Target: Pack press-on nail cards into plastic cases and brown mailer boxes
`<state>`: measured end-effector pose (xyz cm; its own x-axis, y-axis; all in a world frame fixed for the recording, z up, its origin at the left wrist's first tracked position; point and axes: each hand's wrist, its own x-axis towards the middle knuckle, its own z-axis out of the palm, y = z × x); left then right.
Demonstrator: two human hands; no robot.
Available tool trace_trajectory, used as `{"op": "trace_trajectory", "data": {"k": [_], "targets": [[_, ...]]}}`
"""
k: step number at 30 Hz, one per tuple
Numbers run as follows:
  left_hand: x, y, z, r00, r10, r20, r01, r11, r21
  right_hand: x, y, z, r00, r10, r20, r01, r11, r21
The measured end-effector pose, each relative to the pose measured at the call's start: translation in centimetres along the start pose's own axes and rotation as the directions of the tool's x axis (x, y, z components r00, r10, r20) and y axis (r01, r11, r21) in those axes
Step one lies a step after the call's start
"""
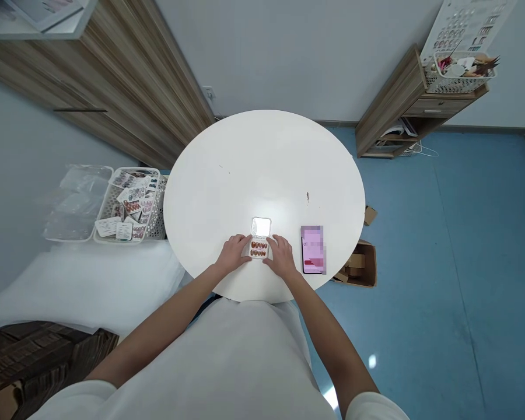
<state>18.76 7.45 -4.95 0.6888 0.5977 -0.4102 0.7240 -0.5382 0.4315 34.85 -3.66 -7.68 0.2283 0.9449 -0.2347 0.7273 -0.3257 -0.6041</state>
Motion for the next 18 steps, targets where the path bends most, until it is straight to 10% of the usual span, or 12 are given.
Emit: {"op": "trace_trajectory", "data": {"k": [11, 18], "targets": [[-1.8, -0.2, 1.8, 0.968, -0.247, 0.039, 0.231, 0.820, -0.524, -0.4, -0.2, 0.3, 0.966, 0.246, 0.084, -0.257, 0.855, 0.450], [-1.4, 0.2, 2.3, 0.968, -0.247, 0.053, 0.227, 0.758, -0.611, 1.4, -0.2, 0.7, 0.951, 0.294, 0.100, -0.307, 0.850, 0.429]]}}
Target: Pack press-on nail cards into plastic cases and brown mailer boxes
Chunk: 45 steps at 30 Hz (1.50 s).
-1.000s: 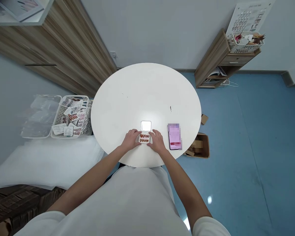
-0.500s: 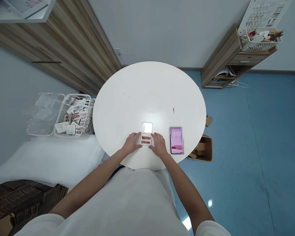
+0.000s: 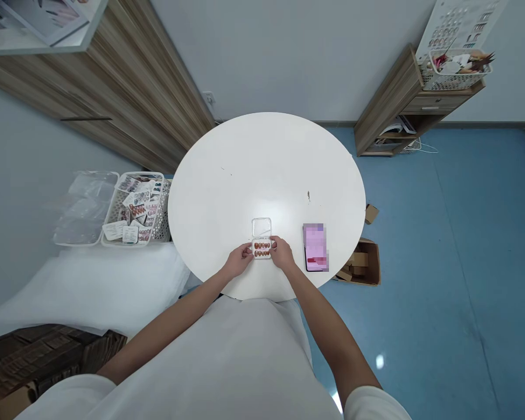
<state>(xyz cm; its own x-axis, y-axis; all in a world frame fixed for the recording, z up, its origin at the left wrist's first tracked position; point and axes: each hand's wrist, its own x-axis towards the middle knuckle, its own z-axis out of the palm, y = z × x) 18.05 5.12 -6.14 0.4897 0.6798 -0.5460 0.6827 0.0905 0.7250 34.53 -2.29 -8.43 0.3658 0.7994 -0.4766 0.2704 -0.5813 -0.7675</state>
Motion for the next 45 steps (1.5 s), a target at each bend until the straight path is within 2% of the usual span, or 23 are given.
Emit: {"op": "trace_trajectory", "data": {"k": [4, 9, 13, 18, 25, 32, 37, 45], "targets": [[-0.3, -0.4, 0.1, 0.999, -0.033, 0.017, 0.035, 0.988, -0.150, -0.5, 0.3, 0.3, 0.999, 0.035, -0.004, -0.034, 0.985, 0.172], [-1.5, -0.6, -0.1, 0.995, -0.067, 0.068, 0.088, 0.920, -0.381, -2.5, 0.4, 0.8, 0.995, 0.100, 0.001, -0.090, 0.899, 0.429], [-2.6, -0.3, -0.7, 0.996, -0.055, 0.077, 0.086, 0.868, -0.488, -4.2, -0.6, 0.5, 0.997, 0.082, -0.011, -0.065, 0.863, 0.501], [-4.1, 0.7, -2.2, 0.992, -0.012, 0.125, 0.092, 0.746, -0.660, -6.1, -3.0, -0.6, 1.000, 0.009, -0.019, 0.003, 0.842, 0.540], [-5.5, 1.9, -4.7, 0.987, 0.059, 0.147, 0.061, 0.714, -0.698, -7.1, -6.3, -2.3, 1.000, -0.021, 0.009, 0.013, 0.842, 0.540], [-7.3, 2.6, -5.4, 0.972, 0.129, 0.198, 0.050, 0.706, -0.706, -7.5, -8.8, -3.0, 0.998, -0.061, 0.015, 0.038, 0.778, 0.627], [-8.4, 3.0, -5.6, 0.968, 0.117, 0.221, 0.095, 0.647, -0.757, -8.1, -9.4, -3.1, 0.992, -0.128, 0.019, 0.082, 0.732, 0.677], [-8.3, 3.8, -5.0, 0.975, 0.065, 0.213, 0.139, 0.567, -0.812, -8.7, -9.2, -4.2, 0.983, -0.150, 0.103, 0.041, 0.734, 0.678]]}}
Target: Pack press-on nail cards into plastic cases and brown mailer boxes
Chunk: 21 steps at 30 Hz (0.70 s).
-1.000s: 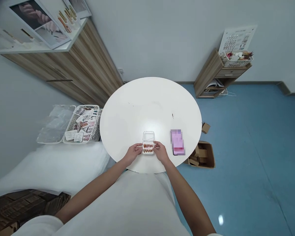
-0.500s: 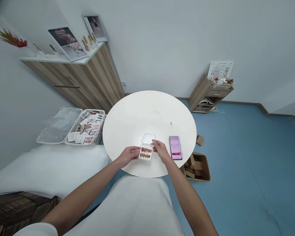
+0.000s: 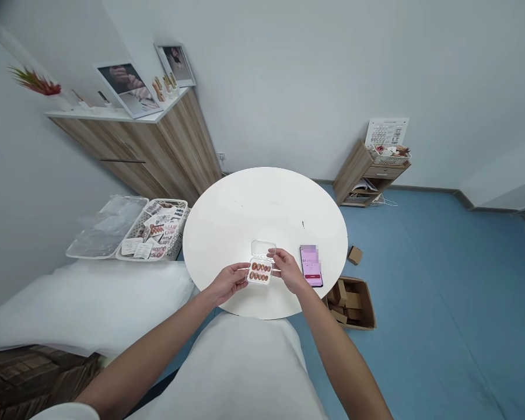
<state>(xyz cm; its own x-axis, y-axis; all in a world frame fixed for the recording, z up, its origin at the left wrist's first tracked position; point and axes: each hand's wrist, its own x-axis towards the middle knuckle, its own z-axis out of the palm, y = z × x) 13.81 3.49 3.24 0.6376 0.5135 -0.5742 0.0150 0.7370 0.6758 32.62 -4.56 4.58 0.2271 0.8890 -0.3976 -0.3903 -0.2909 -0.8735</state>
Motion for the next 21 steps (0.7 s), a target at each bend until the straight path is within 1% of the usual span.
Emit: {"op": "trace_trajectory", "data": {"k": [7, 11, 17, 19, 21], "targets": [[0.3, -0.3, 1.1, 1.000, -0.019, 0.007, 0.019, 1.000, -0.017, -1.3, 0.4, -0.5, 1.000, -0.003, -0.016, 0.002, 1.000, 0.000], [0.5, -0.5, 1.3, 1.000, -0.001, 0.001, 0.001, 0.999, -0.037, -1.2, 0.7, -0.5, 0.999, -0.041, -0.013, 0.041, 0.999, 0.032], [0.2, -0.5, 1.7, 0.998, 0.031, -0.055, -0.035, 0.998, -0.057, -0.8, 0.6, 0.1, 0.997, -0.048, -0.058, 0.050, 0.998, 0.032], [0.1, -0.5, 1.8, 0.998, 0.038, -0.051, -0.040, 0.999, -0.035, -0.7, 0.7, 0.1, 0.997, -0.049, -0.057, 0.051, 0.998, 0.034], [0.0, -0.6, 2.0, 0.998, 0.042, -0.053, -0.040, 0.999, 0.032, -0.5, 0.9, -0.1, 0.997, -0.059, -0.045, 0.060, 0.998, 0.033]]}}
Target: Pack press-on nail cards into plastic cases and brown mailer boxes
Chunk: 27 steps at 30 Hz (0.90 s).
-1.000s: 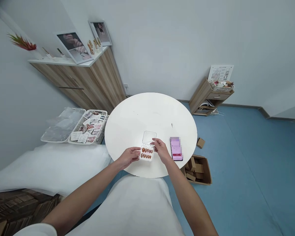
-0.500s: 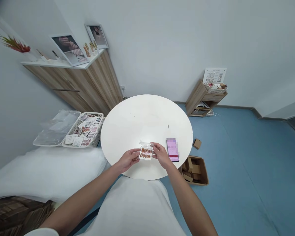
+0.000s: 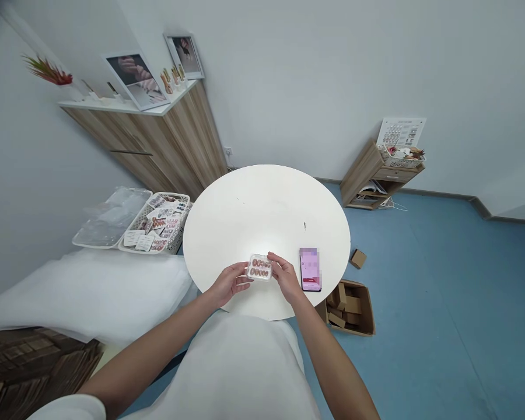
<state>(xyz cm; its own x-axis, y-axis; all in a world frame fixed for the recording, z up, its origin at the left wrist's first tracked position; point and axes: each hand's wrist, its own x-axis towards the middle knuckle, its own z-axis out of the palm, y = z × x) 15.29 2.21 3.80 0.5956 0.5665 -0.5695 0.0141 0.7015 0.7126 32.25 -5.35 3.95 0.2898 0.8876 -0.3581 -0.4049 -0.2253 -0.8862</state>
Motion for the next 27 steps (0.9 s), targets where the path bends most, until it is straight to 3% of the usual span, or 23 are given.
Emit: {"op": "trace_trajectory", "data": {"k": [3, 7, 14, 19, 27], "targets": [[0.0, -0.1, 0.2, 0.999, 0.000, -0.052, 0.006, 0.994, 0.112, 0.2, 0.4, -0.3, 1.000, -0.010, 0.019, 0.010, 1.000, -0.014], [0.2, -0.4, 0.3, 0.992, 0.045, -0.120, -0.028, 0.990, 0.139, -0.2, 1.1, -0.5, 1.000, -0.014, -0.008, 0.014, 0.999, 0.031], [0.4, -1.2, 0.5, 0.982, 0.092, -0.166, -0.064, 0.984, 0.168, -1.3, 2.2, -0.9, 0.995, 0.099, -0.016, -0.100, 0.995, -0.023], [0.3, -1.1, 0.9, 0.983, 0.099, -0.155, -0.064, 0.975, 0.213, -0.7, 2.2, -0.6, 0.997, 0.050, -0.053, -0.052, 0.998, -0.038], [0.1, -0.4, 0.3, 0.992, 0.097, -0.085, -0.051, 0.899, 0.434, -0.1, 2.5, -0.4, 0.993, 0.081, -0.090, -0.088, 0.993, -0.076]]}}
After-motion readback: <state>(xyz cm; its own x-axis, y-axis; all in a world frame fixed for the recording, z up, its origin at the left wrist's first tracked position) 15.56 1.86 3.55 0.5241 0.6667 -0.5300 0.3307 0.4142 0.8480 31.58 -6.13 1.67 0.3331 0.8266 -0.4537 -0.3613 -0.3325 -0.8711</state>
